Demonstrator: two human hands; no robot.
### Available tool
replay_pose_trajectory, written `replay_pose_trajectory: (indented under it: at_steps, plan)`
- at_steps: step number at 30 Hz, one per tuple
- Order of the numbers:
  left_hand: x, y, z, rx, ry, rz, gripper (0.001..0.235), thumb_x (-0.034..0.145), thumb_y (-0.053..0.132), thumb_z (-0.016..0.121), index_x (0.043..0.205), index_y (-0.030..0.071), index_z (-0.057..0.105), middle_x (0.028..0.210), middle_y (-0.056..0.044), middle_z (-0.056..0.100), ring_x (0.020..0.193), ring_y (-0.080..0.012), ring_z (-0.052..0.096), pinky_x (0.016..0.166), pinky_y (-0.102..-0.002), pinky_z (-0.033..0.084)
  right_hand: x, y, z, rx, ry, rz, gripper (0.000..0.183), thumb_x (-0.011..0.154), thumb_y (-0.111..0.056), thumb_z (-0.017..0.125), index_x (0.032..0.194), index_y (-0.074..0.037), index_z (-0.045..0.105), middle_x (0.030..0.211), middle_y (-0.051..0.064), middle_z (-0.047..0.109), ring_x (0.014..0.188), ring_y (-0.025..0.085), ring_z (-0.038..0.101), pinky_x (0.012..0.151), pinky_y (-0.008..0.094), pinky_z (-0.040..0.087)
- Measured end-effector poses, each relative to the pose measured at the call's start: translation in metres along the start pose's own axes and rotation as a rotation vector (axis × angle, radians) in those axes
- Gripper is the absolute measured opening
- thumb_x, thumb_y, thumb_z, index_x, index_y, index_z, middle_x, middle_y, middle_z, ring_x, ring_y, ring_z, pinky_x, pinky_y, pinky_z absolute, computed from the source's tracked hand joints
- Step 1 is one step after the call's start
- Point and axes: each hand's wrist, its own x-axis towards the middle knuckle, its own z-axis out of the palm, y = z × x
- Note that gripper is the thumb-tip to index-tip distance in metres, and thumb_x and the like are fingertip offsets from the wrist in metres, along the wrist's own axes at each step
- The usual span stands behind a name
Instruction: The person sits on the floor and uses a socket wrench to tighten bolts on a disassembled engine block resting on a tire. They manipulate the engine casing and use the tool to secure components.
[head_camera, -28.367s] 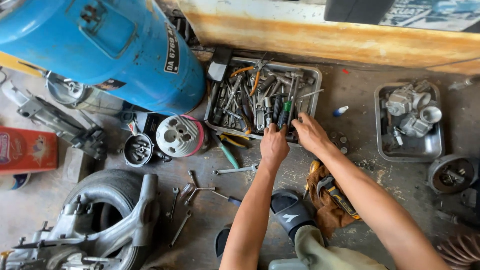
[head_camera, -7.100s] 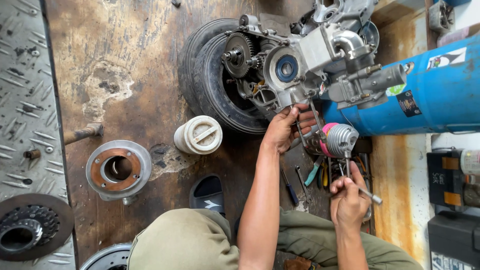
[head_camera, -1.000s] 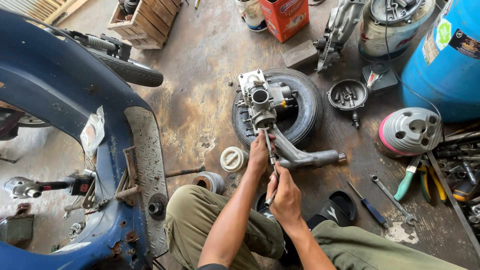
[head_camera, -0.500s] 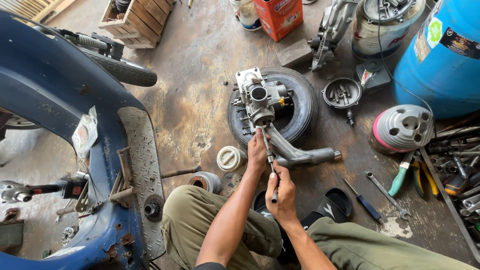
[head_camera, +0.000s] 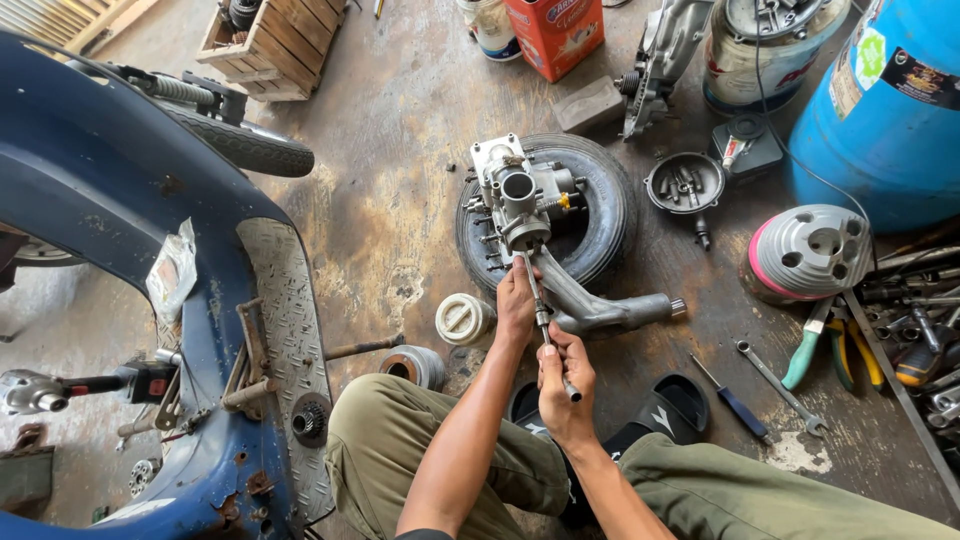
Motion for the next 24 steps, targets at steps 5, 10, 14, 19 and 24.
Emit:
replay_pose_trajectory:
  at_steps: [5,10,14,19,24]
  plan:
    - [0.001,0.000,0.000,-0.006,-0.003,0.003,0.049,0.107,0.044,0.045,0.082,0.006,0.061,0.066,-0.001,0.051,0.057,-0.0095,0.047,0.054,-0.024,0.039,0.003,0.011,-0.001,0.115,-0.019,0.013,0.025,0.101,-0.007,0.052,0.124,0.000,0.055,0.086,0.007,0.057,0.059,0.008,0.042,0.049,0.022,0.037]
    - [0.014,-0.019,0.002,0.010,0.120,0.078,0.056,0.110,0.046,0.047,0.075,0.006,0.065,0.047,-0.005,0.048,0.040,-0.0147,0.050,0.041,-0.026,0.043,0.005,0.021,0.004,0.084,0.042,-0.140,0.028,0.103,0.000,0.045,0.129,0.006,0.053,0.073,0.009,0.052,0.046,0.006,0.039,0.039,0.022,0.033]
    - [0.009,-0.011,0.000,0.072,0.080,0.051,0.055,0.110,0.045,0.046,0.077,0.008,0.069,0.050,-0.006,0.053,0.046,-0.0134,0.051,0.046,-0.024,0.044,-0.019,0.000,-0.003,-0.244,0.080,-0.197,0.030,0.096,-0.005,0.051,0.125,-0.004,0.059,0.072,0.009,0.060,0.051,0.014,0.053,0.047,0.027,0.043]
    - [0.010,0.010,-0.015,0.128,-0.011,-0.034,0.052,0.108,0.048,0.049,0.084,0.009,0.075,0.057,-0.008,0.064,0.052,-0.0110,0.056,0.049,-0.023,0.046,0.009,0.034,-0.041,-0.597,0.385,-0.352,0.022,0.103,-0.014,0.048,0.112,-0.015,0.068,0.069,0.001,0.058,0.061,0.014,0.057,0.062,0.027,0.048]
    - [0.028,0.022,-0.037,0.178,0.337,-0.259,0.058,0.089,0.059,0.058,0.091,0.003,0.073,0.064,-0.014,0.065,0.052,-0.0209,0.064,0.047,-0.033,0.053,0.061,0.047,-0.063,-0.542,0.675,0.156,0.071,0.098,-0.063,0.066,0.120,0.005,0.067,0.121,0.031,0.066,0.122,0.041,0.062,0.106,0.046,0.045]
